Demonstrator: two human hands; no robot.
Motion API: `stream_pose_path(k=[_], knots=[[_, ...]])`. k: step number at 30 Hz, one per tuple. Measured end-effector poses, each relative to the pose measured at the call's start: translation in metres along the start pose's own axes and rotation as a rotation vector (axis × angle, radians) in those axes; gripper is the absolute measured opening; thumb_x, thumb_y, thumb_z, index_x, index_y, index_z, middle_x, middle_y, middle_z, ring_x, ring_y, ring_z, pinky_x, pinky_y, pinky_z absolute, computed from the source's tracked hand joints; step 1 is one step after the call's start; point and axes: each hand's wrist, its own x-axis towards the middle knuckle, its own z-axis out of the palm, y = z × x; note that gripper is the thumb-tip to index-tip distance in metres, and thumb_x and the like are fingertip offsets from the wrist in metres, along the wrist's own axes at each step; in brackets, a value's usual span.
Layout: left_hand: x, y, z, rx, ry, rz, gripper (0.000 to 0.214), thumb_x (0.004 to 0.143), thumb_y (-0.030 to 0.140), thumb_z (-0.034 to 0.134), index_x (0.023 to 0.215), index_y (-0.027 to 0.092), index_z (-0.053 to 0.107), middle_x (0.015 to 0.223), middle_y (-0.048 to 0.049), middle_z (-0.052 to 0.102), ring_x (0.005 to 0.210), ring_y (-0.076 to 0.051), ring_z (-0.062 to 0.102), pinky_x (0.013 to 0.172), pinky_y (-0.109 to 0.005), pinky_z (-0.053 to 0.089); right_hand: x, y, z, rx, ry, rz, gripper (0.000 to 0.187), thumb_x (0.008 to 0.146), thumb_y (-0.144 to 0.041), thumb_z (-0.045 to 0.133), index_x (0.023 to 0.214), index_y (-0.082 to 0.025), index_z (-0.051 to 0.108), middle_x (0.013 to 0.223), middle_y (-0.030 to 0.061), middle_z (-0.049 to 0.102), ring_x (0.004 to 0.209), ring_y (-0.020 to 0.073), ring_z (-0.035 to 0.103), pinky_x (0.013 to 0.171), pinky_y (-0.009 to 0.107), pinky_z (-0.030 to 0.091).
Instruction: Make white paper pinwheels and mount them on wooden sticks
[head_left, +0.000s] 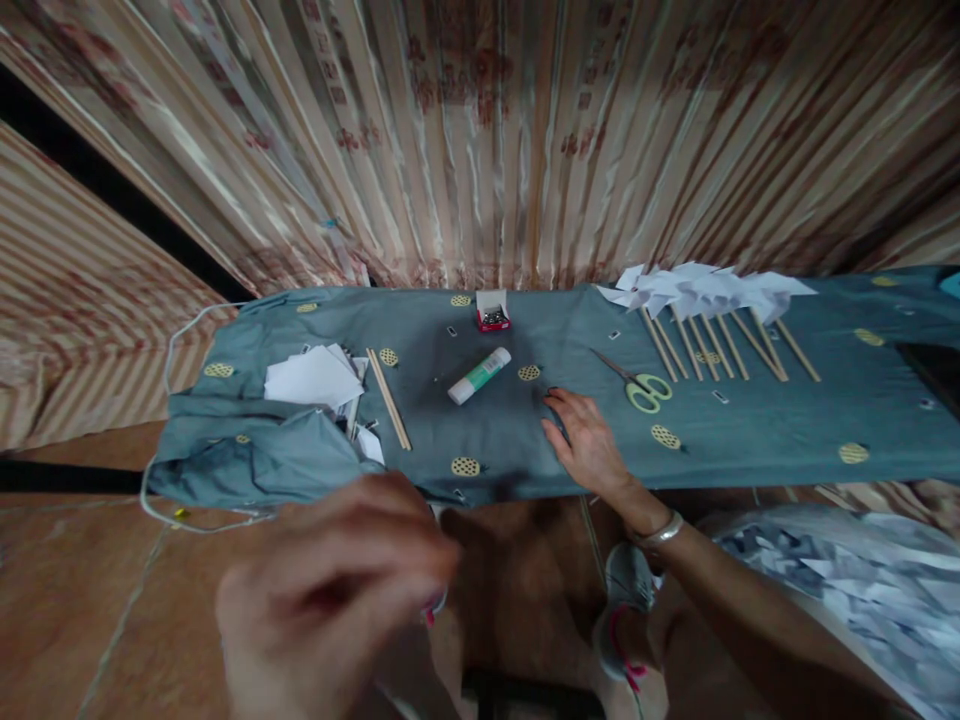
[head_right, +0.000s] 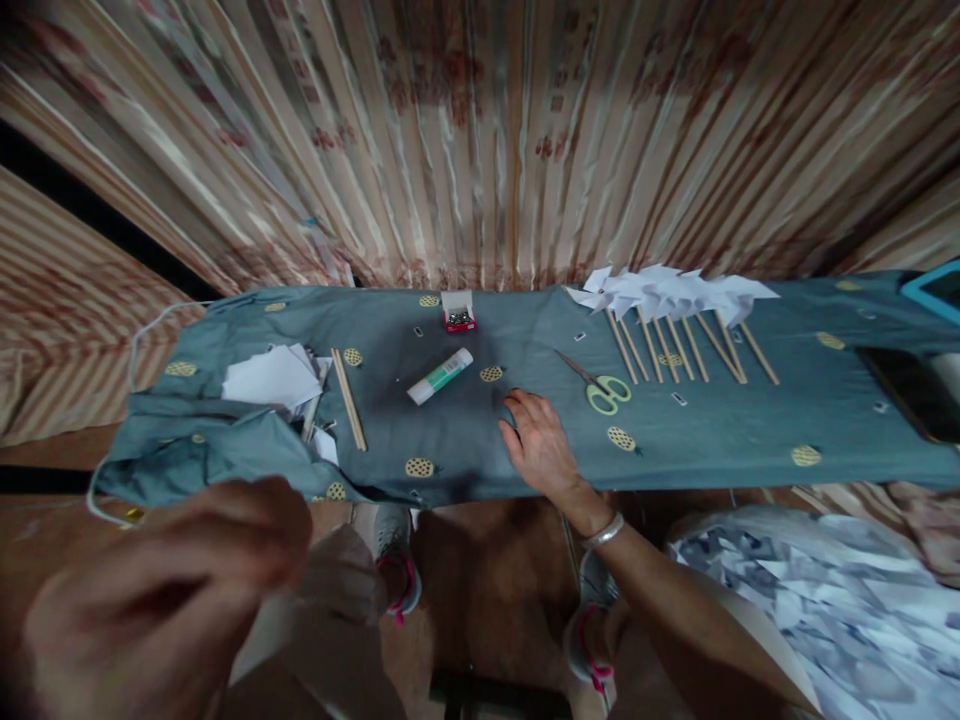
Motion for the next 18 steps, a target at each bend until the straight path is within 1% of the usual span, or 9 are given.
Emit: stream_pose_path(k=[1,2,4,7,8,9,12,14,18], knots=[[0.015,-0.004,-0.005,-0.007,0.083,0.073,0.013,0.074,0.041,0.076,0.064,0.034,0.073,0.057,0.0010,0.061,0.058,-0.021,0.055,0.058,-0.037,0.044,0.000,0.000,0.000,0.002,-0.004,0.003,0.038,0.098,-0.033,0.042,0.125,-0.014,0.061,0.129,0.0169,0.063,0.122,0.0296,0.054,0.105,0.050,0.044],[0.031,-0.012,-0.010,0.019,0.189,0.105,0.017,0.075,0.039,0.076,0.061,0.032,0.070,0.057,0.0024,0.061,0.057,-0.019,0.053,0.057,-0.035,0.042,0.000,0.000,0.000,0.003,-0.007,0.004,0.038,0.098,-0.033,0.042,0.125,-0.014,0.061,0.130,0.0168,0.062,0.122,0.0297,0.054,0.105,0.050,0.044],[0.064,-0.039,-0.022,0.177,0.304,0.090,0.018,0.075,0.040,0.076,0.063,0.028,0.069,0.062,0.0022,0.063,0.061,-0.018,0.055,0.064,-0.035,0.044,0.000,0.000,0.000,0.005,-0.008,0.004,0.038,0.098,-0.033,0.042,0.125,-0.014,0.061,0.129,0.0168,0.062,0.122,0.0297,0.054,0.105,0.050,0.044],[0.101,-0.091,-0.042,0.429,0.244,0.058,0.025,0.078,0.047,0.069,0.072,0.024,0.071,0.080,-0.0047,0.069,0.085,-0.026,0.062,0.083,-0.042,0.048,0.000,0.000,0.001,-0.002,-0.003,0.002,0.038,0.098,-0.034,0.042,0.125,-0.015,0.061,0.129,0.0164,0.062,0.121,0.0299,0.055,0.105,0.050,0.044],[0.108,-0.107,-0.048,0.499,0.259,0.068,0.026,0.079,0.048,0.067,0.073,0.023,0.071,0.083,-0.0068,0.070,0.092,-0.029,0.063,0.089,-0.045,0.047,0.000,0.000,0.001,-0.006,-0.003,0.003,0.038,0.098,-0.034,0.042,0.125,-0.015,0.061,0.129,0.0163,0.062,0.121,0.0300,0.055,0.105,0.050,0.044],[0.112,-0.121,-0.052,0.558,0.218,0.076,0.026,0.080,0.047,0.065,0.079,0.022,0.071,0.091,-0.0079,0.071,0.102,-0.031,0.061,0.097,-0.048,0.044,0.000,0.000,0.001,-0.010,-0.002,0.003,0.038,0.098,-0.034,0.042,0.125,-0.015,0.061,0.129,0.0162,0.062,0.121,0.0300,0.055,0.105,0.050,0.044],[0.114,-0.151,-0.060,0.672,0.142,0.081,0.027,0.078,0.044,0.067,0.090,0.021,0.071,0.111,-0.0079,0.069,0.116,-0.032,0.056,0.107,-0.050,0.039,0.001,0.000,0.001,-0.016,0.000,-0.001,0.037,0.098,-0.033,0.043,0.124,-0.014,0.061,0.128,0.0165,0.063,0.120,0.0300,0.055,0.105,0.048,0.045],[0.111,-0.162,-0.062,0.724,0.070,0.063,0.029,0.080,0.041,0.065,0.097,0.019,0.069,0.120,-0.0082,0.066,0.122,-0.032,0.053,0.110,-0.049,0.037,0.001,0.000,0.000,-0.018,0.003,-0.006,0.038,0.098,-0.033,0.043,0.123,-0.012,0.062,0.127,0.0172,0.063,0.120,0.0303,0.054,0.105,0.047,0.045],[0.107,-0.175,-0.065,0.773,0.055,0.028,0.032,0.079,0.039,0.062,0.103,0.018,0.069,0.125,-0.0122,0.064,0.124,-0.034,0.052,0.110,-0.049,0.037,0.001,0.000,-0.001,-0.011,-0.014,0.001,0.039,0.098,-0.034,0.042,0.124,-0.012,0.061,0.128,0.0175,0.063,0.120,0.0306,0.054,0.105,0.049,0.044]])
